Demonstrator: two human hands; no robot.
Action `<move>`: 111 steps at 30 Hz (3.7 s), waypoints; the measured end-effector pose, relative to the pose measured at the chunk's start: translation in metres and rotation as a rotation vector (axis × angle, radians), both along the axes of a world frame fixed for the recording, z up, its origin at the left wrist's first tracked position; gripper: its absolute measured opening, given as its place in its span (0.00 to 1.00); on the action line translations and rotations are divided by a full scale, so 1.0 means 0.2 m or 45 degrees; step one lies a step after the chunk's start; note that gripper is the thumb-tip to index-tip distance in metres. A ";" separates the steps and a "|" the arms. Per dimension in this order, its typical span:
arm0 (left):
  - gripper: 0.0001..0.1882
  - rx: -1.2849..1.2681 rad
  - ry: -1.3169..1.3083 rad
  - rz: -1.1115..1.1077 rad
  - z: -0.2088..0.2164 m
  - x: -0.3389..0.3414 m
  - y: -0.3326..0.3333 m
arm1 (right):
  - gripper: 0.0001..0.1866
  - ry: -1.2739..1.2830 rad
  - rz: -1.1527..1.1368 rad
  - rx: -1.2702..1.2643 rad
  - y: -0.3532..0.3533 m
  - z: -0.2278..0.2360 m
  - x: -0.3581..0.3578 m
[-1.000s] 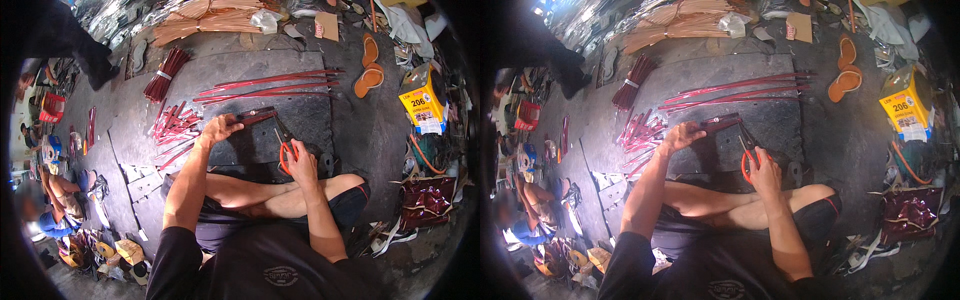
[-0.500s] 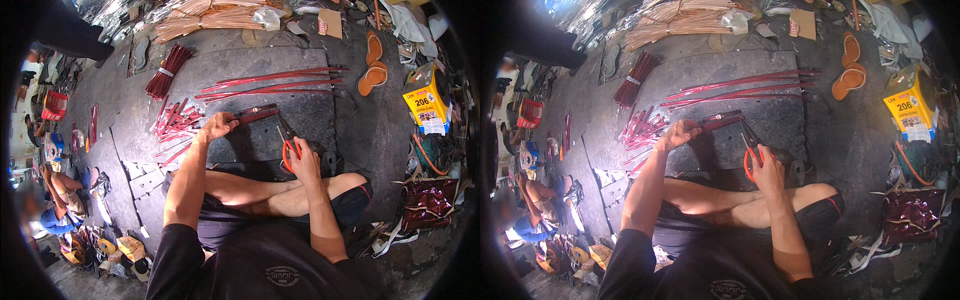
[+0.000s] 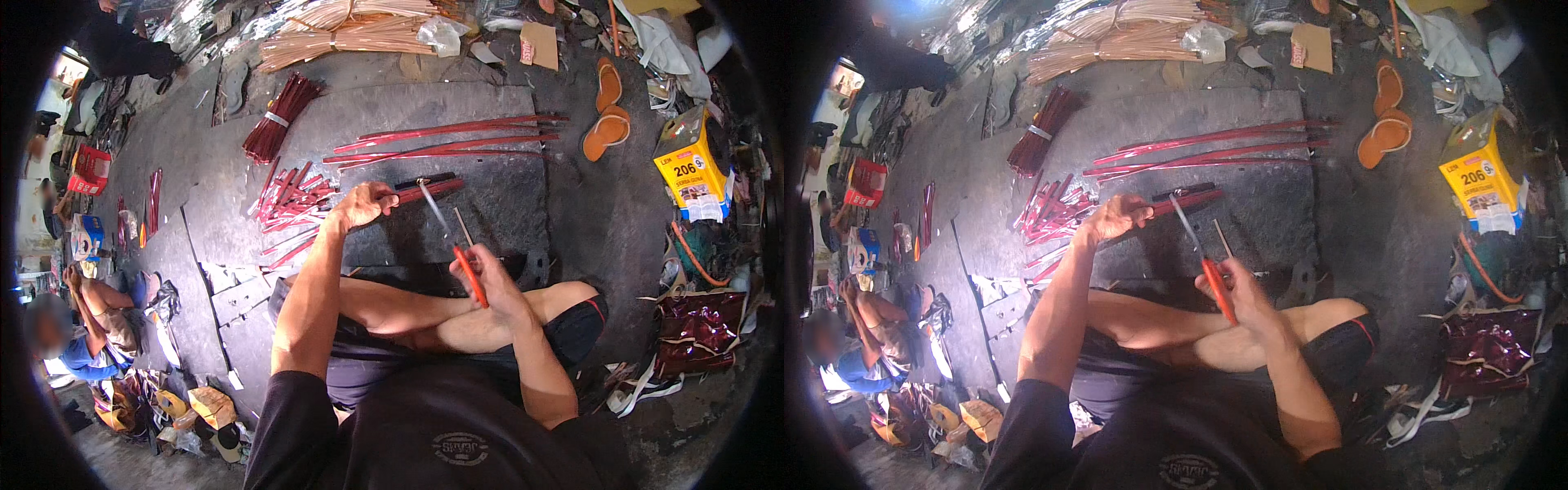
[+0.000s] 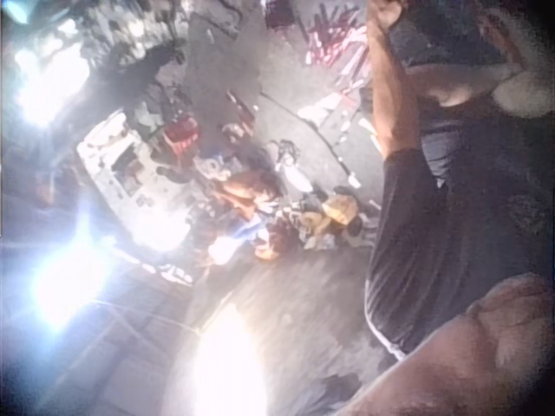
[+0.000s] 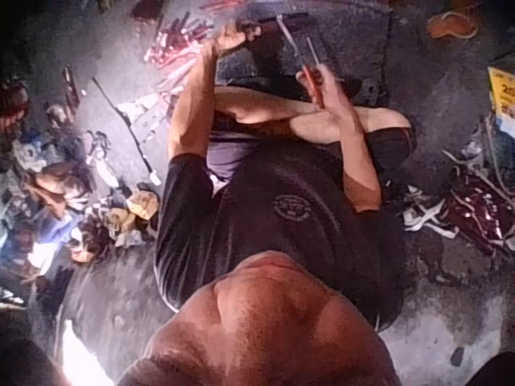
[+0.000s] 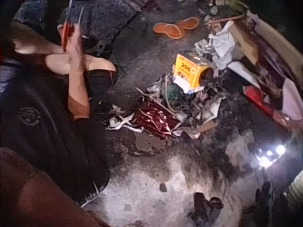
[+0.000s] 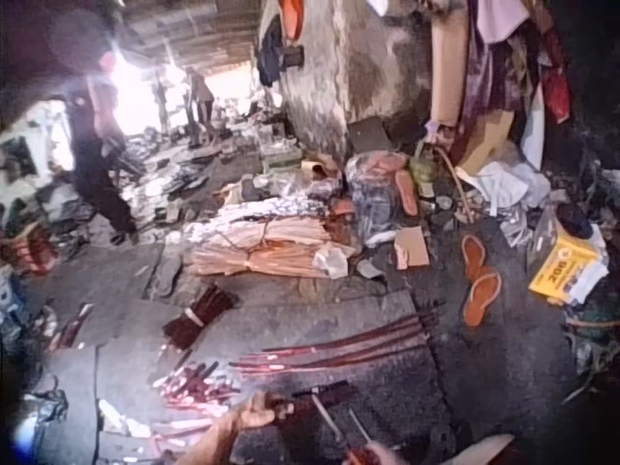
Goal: The person sits on the floor and uses red-handled shears to cut long red insulated cables into short segments. The cut pieces are gathered and aligned into a neat bundle.
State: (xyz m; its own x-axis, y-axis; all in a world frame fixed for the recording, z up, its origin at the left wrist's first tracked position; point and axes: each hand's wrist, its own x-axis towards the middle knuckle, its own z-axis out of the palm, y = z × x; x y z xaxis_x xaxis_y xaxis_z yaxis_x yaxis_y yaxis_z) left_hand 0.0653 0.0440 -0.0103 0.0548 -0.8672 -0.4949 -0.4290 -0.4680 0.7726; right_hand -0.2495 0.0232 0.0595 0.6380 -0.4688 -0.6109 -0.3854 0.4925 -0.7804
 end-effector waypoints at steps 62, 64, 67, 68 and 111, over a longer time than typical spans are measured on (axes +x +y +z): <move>0.15 -0.579 0.539 0.348 0.59 -0.54 0.09 | 0.06 -0.469 -0.474 -0.631 0.02 0.30 0.25; 0.16 -0.621 0.670 0.363 0.64 -0.57 0.11 | 0.06 -0.501 -0.515 -0.622 0.00 0.24 0.26; 0.16 -0.674 0.552 0.267 0.68 -0.57 0.12 | 0.08 -0.521 -0.557 -0.632 -0.01 0.24 0.25; 0.16 -0.677 0.501 0.244 0.70 -0.57 0.12 | 0.08 -0.535 -0.581 -0.607 -0.01 0.24 0.26; 0.12 -0.100 -0.086 -0.153 0.11 -0.21 -0.14 | 0.21 0.314 -0.535 -0.944 -0.26 -0.12 -0.12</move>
